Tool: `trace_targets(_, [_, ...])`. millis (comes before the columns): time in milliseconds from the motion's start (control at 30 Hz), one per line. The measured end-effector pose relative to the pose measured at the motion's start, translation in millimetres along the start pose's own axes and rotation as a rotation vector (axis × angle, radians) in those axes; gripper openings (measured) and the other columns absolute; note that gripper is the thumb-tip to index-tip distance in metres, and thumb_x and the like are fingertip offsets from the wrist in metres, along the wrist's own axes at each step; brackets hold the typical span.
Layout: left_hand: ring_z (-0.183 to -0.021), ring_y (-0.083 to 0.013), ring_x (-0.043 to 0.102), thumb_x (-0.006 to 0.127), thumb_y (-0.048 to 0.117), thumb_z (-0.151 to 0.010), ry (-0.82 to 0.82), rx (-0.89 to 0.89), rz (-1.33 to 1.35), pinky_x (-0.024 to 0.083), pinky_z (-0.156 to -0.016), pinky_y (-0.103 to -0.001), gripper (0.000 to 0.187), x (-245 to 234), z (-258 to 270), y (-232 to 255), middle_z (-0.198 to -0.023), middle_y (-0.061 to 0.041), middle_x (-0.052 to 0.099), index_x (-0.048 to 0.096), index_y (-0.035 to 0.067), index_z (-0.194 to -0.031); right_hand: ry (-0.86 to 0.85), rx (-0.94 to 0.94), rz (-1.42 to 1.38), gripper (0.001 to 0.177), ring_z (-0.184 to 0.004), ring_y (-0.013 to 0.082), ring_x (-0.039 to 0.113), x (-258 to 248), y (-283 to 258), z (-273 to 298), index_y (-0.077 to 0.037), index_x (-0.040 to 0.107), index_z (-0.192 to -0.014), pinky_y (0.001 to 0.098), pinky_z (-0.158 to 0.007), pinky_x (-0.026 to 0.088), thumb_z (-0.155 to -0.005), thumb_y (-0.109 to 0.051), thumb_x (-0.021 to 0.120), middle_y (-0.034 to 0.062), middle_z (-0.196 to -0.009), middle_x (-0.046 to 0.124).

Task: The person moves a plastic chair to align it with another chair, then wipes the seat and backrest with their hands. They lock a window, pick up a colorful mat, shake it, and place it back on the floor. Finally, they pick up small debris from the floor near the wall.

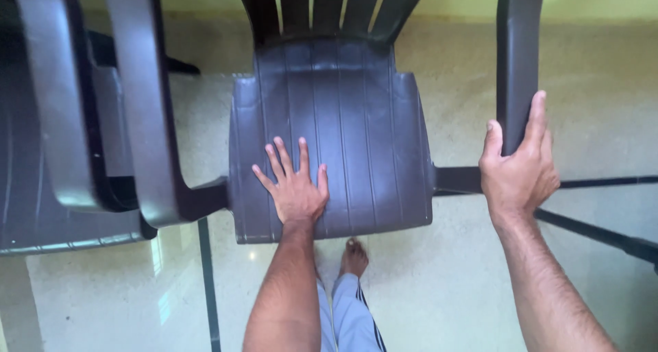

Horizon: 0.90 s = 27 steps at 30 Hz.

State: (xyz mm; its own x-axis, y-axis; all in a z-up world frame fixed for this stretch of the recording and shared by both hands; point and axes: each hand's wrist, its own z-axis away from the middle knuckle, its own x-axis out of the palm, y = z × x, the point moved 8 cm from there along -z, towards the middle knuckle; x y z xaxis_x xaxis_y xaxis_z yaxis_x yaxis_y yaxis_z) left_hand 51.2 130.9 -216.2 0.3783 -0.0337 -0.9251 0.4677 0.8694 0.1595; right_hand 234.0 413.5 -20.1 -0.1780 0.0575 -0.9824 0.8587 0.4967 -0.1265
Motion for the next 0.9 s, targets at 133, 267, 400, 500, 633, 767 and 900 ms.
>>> trace_targets(133, [-0.156, -0.0398, -0.004, 0.039, 0.056, -0.098, -0.053, 0.01, 0.018, -0.006, -0.117, -0.071, 0.074, -2.7, -8.9, 3.8, -0.169, -0.021, 0.001, 0.021, 0.025, -0.162, 0.269, -0.32, 0.477, 0.073, -0.146, 0.0384, 0.041, -3.2, -44.0, 14.7, -0.011, 0.039, -0.161, 0.0568, -0.12, 0.021, -0.098, -0.032, 0.071, 0.023, -0.154, 0.051])
trace_targets(267, [-0.157, -0.0412, -0.002, 0.041, 0.055, -0.099, -0.091, 0.001, 0.043, -0.005, -0.118, -0.072, 0.074, -7.6, -5.2, 1.6, -0.17, -0.021, 0.003, 0.023, 0.023, -0.163, 0.003, -0.449, -0.109, 0.064, -0.167, 0.0339, 0.021, 55.2, -86.4, 53.1, -0.006, 0.041, -0.163, 0.0567, -0.137, 0.008, -0.103, -0.018, 0.061, 0.0159, -0.172, 0.033])
trace_targets(400, [-0.155, -0.0418, 0.001, 0.043, 0.053, -0.097, -0.002, 0.022, 0.053, -0.003, -0.117, -0.072, 0.073, -14.4, -8.3, 6.5, -0.168, -0.022, 0.007, 0.027, 0.022, -0.16, -0.246, -0.404, -0.174, 0.075, -0.161, 0.0445, 0.012, 146.7, -108.3, 42.3, 0.007, 0.026, -0.163, 0.0588, -0.13, 0.008, -0.107, -0.036, 0.05, 0.0291, -0.172, 0.019])
trace_targets(500, [-0.155, -0.0423, 0.002, 0.043, 0.053, -0.097, -0.034, 0.005, 0.05, -0.003, -0.116, -0.073, 0.071, -10.2, -8.0, -0.1, -0.168, -0.022, 0.008, 0.028, 0.022, -0.16, -0.243, -0.331, -0.138, 0.08, -0.158, 0.0481, 0.006, 184.8, -111.9, 10.7, 0.008, 0.021, -0.163, 0.0585, -0.127, 0.004, -0.106, -0.042, 0.048, 0.035, -0.169, 0.012])
trace_targets(633, [-0.154, -0.0436, 0.002, 0.044, 0.052, -0.096, -0.003, 0.026, 0.058, -0.003, -0.115, -0.074, 0.071, -11.1, -4.6, 4.2, -0.167, -0.023, 0.009, 0.028, 0.022, -0.159, -0.122, -0.05, -0.066, 0.086, -0.159, 0.0478, 0.001, 220.5, -118.0, -34.4, 0.014, 0.016, -0.162, 0.0574, -0.128, -0.001, -0.112, -0.05, 0.042, 0.0368, -0.17, 0.007])
trace_targets(767, [-0.153, -0.0436, 0.0, 0.045, 0.053, -0.095, -0.01, 0.029, 0.054, -0.004, -0.114, -0.075, 0.073, -12.7, -13.5, 6.0, -0.167, -0.023, 0.007, 0.027, 0.022, -0.159, -0.175, -0.13, -0.066, 0.085, -0.161, 0.0432, -0.001, 268.2, -204.5, -36.5, 0.007, 0.016, -0.166, 0.0557, -0.129, -0.003, -0.11, -0.053, 0.038, 0.0283, -0.173, 0.005])
trace_targets(900, [-0.154, -0.0424, -0.008, 0.046, 0.057, -0.093, -0.256, 0.012, -0.037, -0.007, -0.114, -0.075, 0.081, -1.6, -12.2, 1.5, -0.168, -0.021, 0.0, 0.02, 0.02, -0.161, -0.406, -0.538, -0.346, 0.079, -0.158, 0.0414, -0.001, 286.4, -333.5, 22.0, -0.01, 0.02, -0.165, 0.056, -0.127, 0.003, -0.106, -0.057, 0.041, 0.0267, -0.17, 0.005])
